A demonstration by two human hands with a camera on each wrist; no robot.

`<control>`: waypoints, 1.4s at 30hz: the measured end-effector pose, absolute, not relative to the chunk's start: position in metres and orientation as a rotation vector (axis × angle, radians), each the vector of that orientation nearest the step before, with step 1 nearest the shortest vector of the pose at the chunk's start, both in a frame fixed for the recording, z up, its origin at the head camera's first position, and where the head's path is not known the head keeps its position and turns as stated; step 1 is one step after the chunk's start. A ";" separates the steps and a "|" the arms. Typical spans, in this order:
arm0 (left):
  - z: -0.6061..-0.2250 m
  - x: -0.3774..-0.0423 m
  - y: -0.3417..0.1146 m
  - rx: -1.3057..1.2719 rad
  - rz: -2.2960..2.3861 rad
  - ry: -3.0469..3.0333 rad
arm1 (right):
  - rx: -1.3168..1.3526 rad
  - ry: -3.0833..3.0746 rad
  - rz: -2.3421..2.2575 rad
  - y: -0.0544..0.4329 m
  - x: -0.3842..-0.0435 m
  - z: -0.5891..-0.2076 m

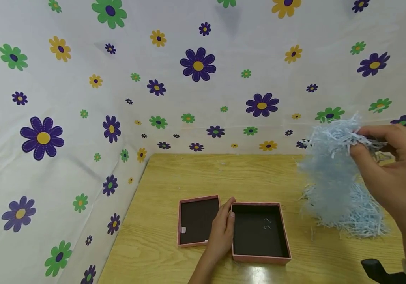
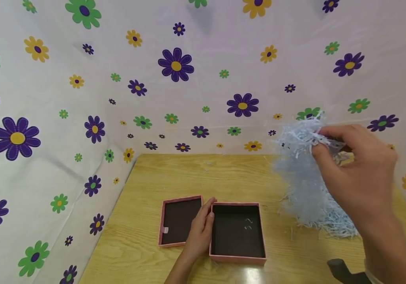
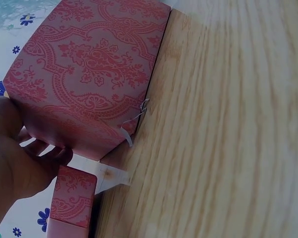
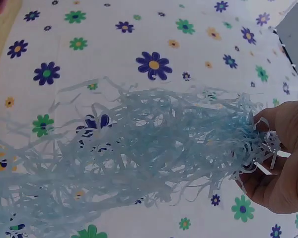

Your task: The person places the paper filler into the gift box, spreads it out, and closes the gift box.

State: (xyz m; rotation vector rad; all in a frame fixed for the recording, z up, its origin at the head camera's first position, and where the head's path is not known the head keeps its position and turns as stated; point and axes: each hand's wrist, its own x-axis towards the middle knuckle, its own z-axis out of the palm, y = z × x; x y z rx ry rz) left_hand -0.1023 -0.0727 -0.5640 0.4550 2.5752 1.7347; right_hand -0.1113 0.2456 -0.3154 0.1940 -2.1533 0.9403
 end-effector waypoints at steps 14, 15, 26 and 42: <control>-0.567 -0.102 -0.075 0.465 1.738 2.605 | 0.550 -2.032 1.174 0.177 -0.109 -0.274; -0.567 -0.102 -0.075 0.464 1.736 2.605 | 0.582 -2.006 1.202 0.172 -0.110 -0.271; -0.567 -0.102 -0.074 0.498 1.702 2.645 | 0.745 -1.940 1.254 0.136 -0.107 -0.258; -0.568 -0.103 -0.070 0.425 1.716 2.640 | 0.646 -2.411 1.050 0.149 -0.106 -0.384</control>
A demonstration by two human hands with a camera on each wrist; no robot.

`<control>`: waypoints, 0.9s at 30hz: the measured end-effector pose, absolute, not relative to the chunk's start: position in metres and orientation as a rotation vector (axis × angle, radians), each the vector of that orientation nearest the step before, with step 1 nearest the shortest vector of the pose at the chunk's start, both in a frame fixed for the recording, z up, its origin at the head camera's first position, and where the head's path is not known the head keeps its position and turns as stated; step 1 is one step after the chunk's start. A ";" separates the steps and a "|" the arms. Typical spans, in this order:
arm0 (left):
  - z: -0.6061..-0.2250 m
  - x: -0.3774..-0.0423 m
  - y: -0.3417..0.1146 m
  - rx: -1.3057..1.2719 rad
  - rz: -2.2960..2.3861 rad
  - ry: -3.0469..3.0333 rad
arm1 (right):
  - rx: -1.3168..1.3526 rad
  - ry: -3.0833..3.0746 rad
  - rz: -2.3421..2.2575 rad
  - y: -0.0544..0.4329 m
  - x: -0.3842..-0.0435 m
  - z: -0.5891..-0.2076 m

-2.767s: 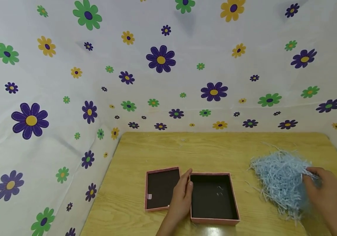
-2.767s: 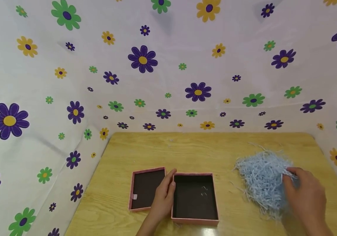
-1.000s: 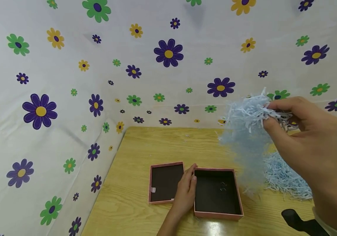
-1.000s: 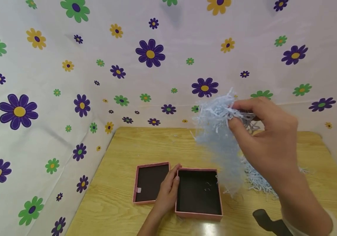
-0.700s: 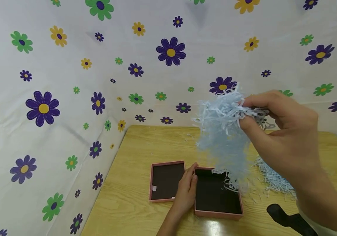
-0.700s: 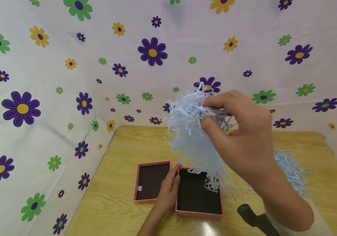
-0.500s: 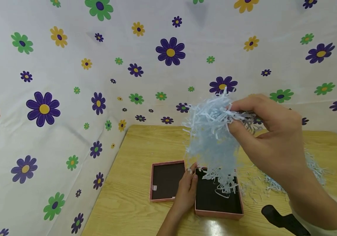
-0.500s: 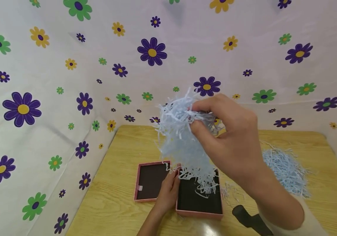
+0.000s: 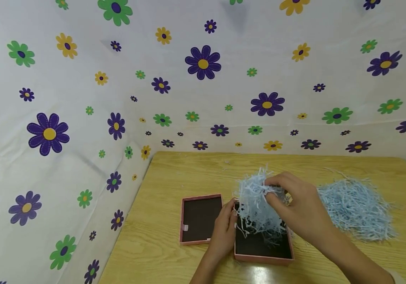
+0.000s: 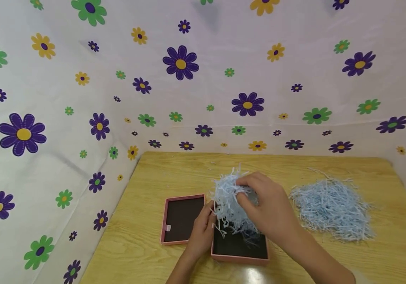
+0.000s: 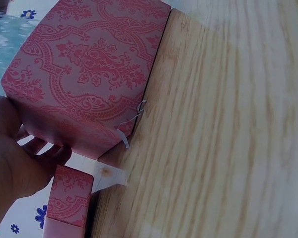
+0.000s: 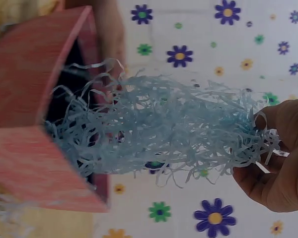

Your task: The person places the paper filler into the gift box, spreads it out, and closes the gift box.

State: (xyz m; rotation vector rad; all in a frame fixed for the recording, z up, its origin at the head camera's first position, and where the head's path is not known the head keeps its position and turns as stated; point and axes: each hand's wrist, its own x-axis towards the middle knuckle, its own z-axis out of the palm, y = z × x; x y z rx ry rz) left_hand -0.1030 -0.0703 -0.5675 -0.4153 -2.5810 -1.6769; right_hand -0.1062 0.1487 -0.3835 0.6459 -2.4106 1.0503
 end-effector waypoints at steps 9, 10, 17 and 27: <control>-0.569 -0.102 -0.073 -0.430 -1.686 -2.573 | 0.753 -2.666 1.007 0.151 -0.101 -0.445; -0.569 -0.101 -0.073 -0.426 -1.694 -2.574 | 0.791 -2.701 1.006 0.151 -0.100 -0.450; -0.569 -0.103 -0.075 -0.445 -1.687 -2.565 | 1.069 -2.918 0.922 0.144 -0.108 -0.481; -0.567 -0.103 -0.074 -0.467 -1.693 -2.555 | 1.129 -2.956 0.654 0.140 -0.116 -0.472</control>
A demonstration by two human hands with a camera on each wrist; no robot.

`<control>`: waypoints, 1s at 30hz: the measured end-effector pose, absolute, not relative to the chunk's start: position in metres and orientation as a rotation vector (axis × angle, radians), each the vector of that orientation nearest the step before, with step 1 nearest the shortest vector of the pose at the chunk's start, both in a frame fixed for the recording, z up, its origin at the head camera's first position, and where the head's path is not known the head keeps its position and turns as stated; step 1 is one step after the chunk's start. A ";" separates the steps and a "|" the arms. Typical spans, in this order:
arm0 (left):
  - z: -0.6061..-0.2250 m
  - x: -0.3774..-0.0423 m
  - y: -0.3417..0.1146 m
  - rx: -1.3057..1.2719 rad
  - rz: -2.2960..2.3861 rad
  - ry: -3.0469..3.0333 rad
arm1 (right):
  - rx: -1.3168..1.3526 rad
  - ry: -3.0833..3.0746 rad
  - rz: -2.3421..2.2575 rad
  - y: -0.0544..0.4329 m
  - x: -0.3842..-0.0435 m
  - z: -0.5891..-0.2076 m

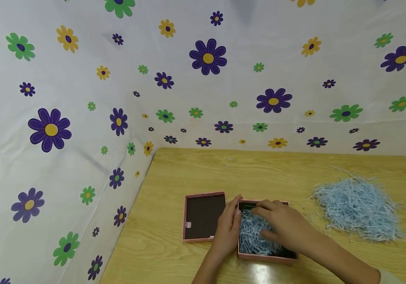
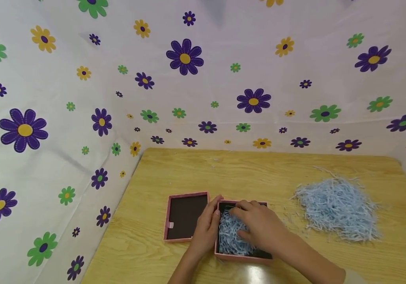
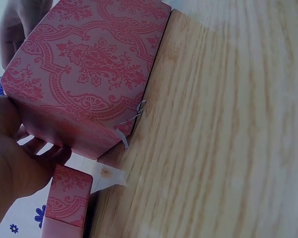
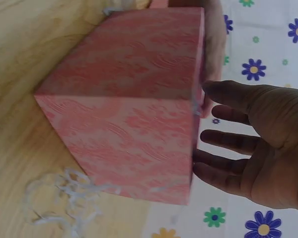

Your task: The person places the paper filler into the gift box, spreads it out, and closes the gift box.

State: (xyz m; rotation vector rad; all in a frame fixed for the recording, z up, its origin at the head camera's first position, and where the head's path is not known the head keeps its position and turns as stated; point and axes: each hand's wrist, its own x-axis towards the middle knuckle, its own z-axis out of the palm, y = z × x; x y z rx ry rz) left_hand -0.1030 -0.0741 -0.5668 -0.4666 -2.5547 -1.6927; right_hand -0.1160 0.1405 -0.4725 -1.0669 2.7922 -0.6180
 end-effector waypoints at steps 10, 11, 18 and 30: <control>-0.564 -0.104 -0.076 -0.459 -1.655 -2.535 | -1.282 2.653 -0.602 0.139 -0.123 -0.478; -0.564 -0.104 -0.076 -0.461 -1.656 -2.535 | -1.284 2.631 -0.562 0.137 -0.123 -0.484; -0.570 -0.098 -0.074 -0.437 -1.697 -2.561 | -1.143 2.614 -0.217 0.124 -0.117 -0.517; -0.568 -0.101 -0.074 -0.446 -1.667 -2.553 | -1.073 2.582 -0.520 0.141 -0.132 -0.472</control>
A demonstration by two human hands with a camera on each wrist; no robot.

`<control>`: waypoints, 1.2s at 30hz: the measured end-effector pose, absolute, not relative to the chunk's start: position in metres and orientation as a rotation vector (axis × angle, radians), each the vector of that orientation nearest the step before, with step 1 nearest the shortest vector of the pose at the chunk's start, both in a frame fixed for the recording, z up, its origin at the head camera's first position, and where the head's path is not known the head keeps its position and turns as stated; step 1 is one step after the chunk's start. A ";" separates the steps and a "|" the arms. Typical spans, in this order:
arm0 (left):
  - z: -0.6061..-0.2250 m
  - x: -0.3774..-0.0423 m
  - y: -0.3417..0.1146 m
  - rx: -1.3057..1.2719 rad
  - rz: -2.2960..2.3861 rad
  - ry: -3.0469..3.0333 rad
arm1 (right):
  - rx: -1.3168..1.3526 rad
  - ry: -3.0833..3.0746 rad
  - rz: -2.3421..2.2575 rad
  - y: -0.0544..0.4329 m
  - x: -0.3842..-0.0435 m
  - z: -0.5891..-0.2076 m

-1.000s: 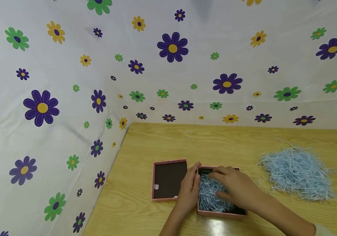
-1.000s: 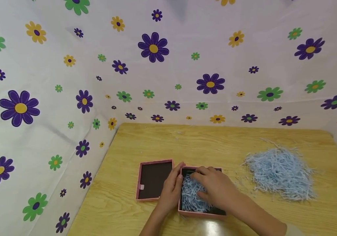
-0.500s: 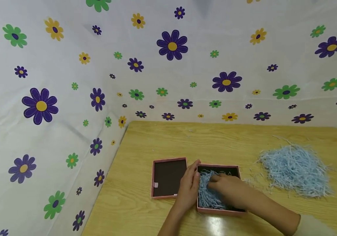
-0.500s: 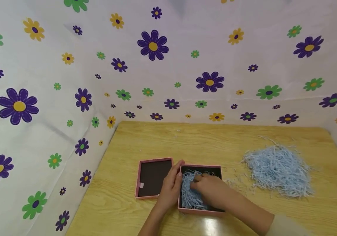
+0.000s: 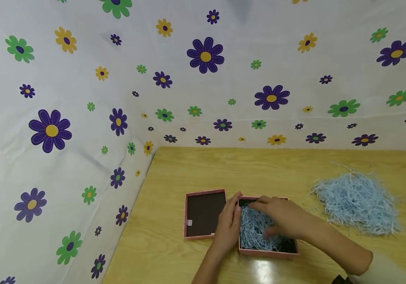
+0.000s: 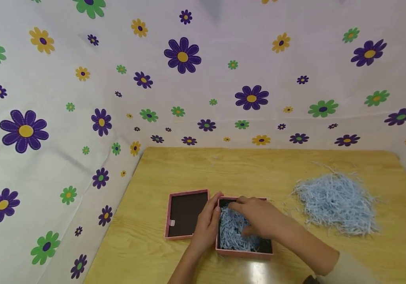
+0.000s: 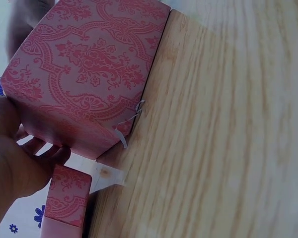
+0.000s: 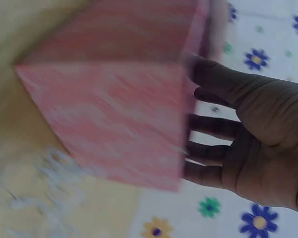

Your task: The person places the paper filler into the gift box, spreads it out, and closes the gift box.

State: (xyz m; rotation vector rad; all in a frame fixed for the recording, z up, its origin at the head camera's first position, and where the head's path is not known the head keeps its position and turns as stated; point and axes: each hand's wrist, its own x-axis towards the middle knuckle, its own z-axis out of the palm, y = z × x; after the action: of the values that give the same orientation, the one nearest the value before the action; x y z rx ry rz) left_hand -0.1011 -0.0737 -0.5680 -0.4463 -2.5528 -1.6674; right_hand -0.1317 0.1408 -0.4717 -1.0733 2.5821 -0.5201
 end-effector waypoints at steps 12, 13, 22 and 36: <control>-0.568 -0.103 -0.074 -0.422 -1.706 -2.546 | -0.725 2.916 -0.670 0.260 -0.156 -0.407; -0.568 -0.103 -0.073 -0.431 -1.706 -2.547 | -0.677 2.941 -0.645 0.275 -0.159 -0.408; -0.568 -0.100 -0.072 -0.390 -1.725 -2.579 | -0.458 2.936 -0.505 0.382 -0.190 -0.452; -0.568 -0.101 -0.068 -0.389 -1.729 -2.567 | -0.404 2.793 -0.563 0.422 -0.201 -0.519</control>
State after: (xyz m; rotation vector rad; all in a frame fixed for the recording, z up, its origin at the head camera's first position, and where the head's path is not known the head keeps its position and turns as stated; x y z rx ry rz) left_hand -0.1014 -0.0681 -0.5675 -0.3889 -2.5670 -1.7291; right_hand -0.2009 0.4218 -0.5194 -0.4040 2.7925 -0.5633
